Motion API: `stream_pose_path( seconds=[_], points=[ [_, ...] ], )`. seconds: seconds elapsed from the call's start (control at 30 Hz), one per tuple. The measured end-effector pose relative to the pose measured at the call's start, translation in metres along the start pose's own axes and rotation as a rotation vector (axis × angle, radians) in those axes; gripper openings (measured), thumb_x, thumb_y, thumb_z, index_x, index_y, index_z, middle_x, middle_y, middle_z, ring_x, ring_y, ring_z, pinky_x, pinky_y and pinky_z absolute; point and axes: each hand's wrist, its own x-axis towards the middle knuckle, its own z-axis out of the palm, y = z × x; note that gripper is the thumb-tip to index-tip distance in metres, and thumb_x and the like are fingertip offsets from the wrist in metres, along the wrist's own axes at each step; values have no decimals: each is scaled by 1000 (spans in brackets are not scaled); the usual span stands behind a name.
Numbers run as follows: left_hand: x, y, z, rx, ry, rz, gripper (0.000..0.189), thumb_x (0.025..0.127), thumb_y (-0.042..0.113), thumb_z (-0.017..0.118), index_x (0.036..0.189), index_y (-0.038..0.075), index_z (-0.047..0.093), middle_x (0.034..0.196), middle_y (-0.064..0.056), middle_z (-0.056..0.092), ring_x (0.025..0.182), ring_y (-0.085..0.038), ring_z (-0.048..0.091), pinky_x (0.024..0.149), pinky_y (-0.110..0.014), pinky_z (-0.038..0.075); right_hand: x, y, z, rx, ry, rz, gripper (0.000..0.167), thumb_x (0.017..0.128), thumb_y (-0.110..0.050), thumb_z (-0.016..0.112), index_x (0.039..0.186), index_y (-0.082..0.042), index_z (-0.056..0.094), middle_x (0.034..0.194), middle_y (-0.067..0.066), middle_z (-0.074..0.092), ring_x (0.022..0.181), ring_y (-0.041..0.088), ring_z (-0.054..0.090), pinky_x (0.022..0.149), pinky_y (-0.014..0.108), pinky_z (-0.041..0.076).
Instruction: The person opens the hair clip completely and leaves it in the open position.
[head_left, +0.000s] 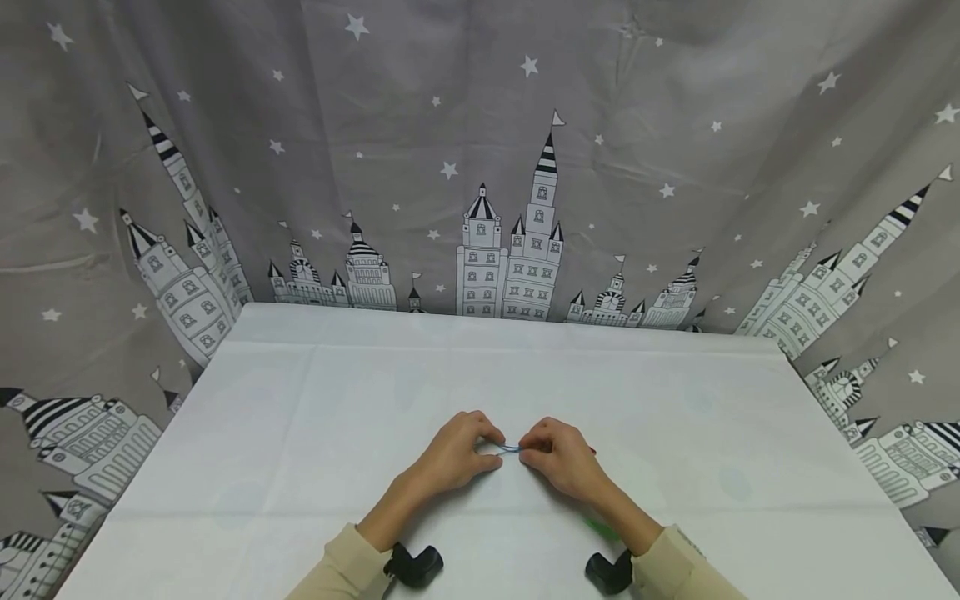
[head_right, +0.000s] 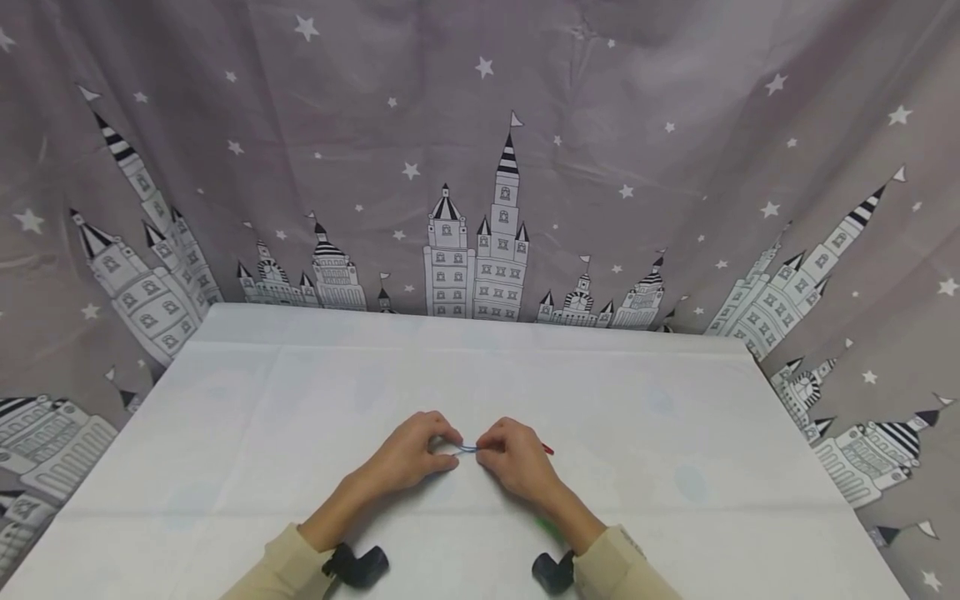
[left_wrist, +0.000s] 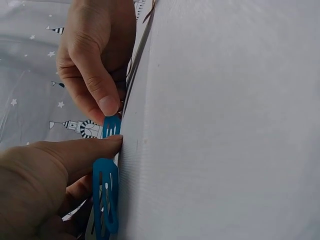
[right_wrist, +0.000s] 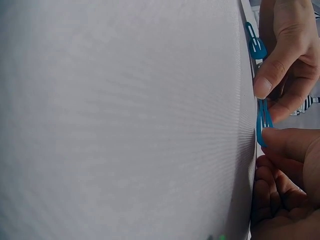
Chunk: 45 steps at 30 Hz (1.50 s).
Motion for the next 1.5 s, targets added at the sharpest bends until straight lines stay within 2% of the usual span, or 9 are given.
stream_pose_path(
  seconds=[0.8, 1.07, 1.33, 1.5],
  points=[
    [-2, 5, 1, -3, 36, -30, 21, 78, 11, 82, 97, 5, 75, 95, -2, 65, 94, -23, 57, 82, -39, 46, 0, -1, -3, 28, 5, 29, 5, 85, -4, 75, 89, -5, 76, 89, -3, 65, 79, 14, 58, 70, 27, 47],
    [-1, 7, 0, -11, 25, -48, 25, 79, 13, 82, 101, 3, 74, 97, -3, 67, 97, -24, 58, 85, -41, 47, -6, -2, -13, 65, 14, 72, 6, 87, -7, 73, 92, -5, 75, 91, -3, 68, 82, 13, 62, 75, 29, 50],
    [0, 9, 1, -19, 33, -63, 28, 80, 13, 81, 106, 3, 73, 101, -5, 67, 99, -24, 59, 87, -42, 47, -17, -1, -28, 65, 22, 57, 10, 89, -8, 71, 97, -4, 74, 97, -1, 69, 91, 17, 65, 83, 33, 52],
    [0, 13, 3, -33, 65, -65, 28, 82, 12, 79, 108, 3, 73, 104, -4, 67, 101, -23, 60, 87, -41, 48, -24, -1, -39, 52, 5, 69, 12, 90, -10, 71, 99, -4, 74, 99, -1, 69, 92, 17, 64, 83, 33, 52]
  ],
)
